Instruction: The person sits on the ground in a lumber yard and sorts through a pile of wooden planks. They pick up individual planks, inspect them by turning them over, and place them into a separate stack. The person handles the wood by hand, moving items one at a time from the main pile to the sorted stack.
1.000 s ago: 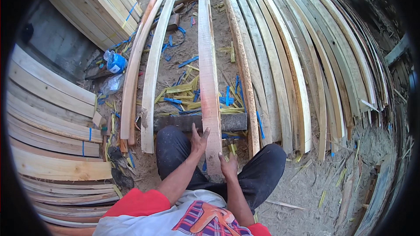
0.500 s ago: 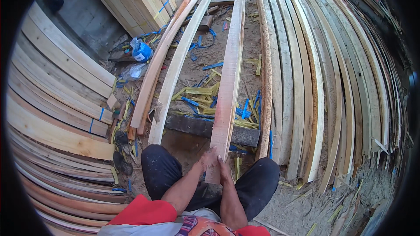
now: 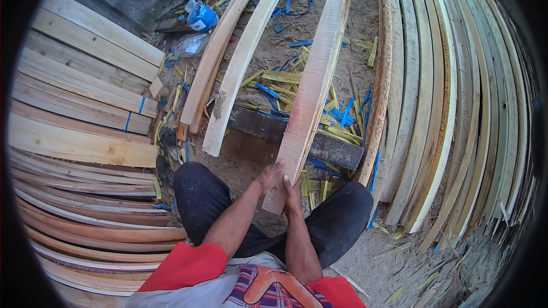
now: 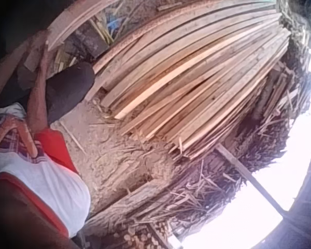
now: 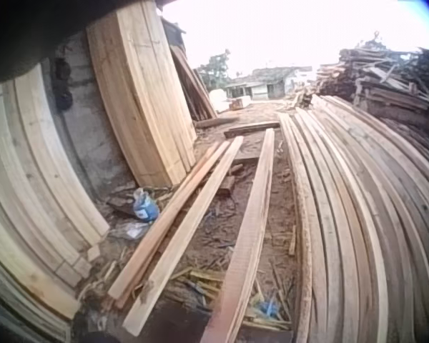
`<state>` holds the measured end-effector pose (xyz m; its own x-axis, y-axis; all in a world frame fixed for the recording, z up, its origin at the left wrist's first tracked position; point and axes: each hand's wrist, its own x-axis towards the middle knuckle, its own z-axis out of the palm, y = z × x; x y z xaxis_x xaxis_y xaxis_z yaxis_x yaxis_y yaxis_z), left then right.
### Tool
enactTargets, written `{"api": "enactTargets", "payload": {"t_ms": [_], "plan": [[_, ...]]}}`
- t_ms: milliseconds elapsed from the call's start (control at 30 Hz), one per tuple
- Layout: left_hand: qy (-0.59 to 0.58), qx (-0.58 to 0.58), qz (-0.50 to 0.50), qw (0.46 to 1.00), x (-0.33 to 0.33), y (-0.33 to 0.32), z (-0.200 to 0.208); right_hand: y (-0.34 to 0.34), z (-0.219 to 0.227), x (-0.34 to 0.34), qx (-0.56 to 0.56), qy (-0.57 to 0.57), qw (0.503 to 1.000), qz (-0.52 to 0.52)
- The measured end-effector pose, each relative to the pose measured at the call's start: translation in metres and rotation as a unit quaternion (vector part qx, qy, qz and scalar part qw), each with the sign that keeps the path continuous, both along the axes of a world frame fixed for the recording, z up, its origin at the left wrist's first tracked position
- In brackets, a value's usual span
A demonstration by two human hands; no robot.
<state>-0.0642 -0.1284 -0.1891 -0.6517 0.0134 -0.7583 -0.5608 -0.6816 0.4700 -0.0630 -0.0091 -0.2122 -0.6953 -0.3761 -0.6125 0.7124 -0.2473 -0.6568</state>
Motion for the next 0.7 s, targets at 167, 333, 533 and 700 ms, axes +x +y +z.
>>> {"api": "enactTargets", "payload": {"t_ms": [167, 333, 533, 700], "plan": [[0.033, 0.023, 0.005, 0.999, 0.016, -0.007, -0.042, 0.002, 0.012, -0.001, -0.035, 0.027, 0.999, 0.020], [0.084, -0.343, -0.006, 0.936, 0.001, 0.006, -0.011, -0.005, 0.019, -0.001, 0.018, 0.118, 0.993, -0.003], [0.207, -0.653, 0.017, 0.729, 0.002, 0.001, 0.057, -0.008, 0.030, 0.003, 0.228, 0.144, 0.963, 0.028], [0.286, -0.666, 0.052, 0.687, 0.007, -0.129, 0.125, -0.008, 0.010, 0.006, 0.278, 0.175, 0.943, -0.054]]}}
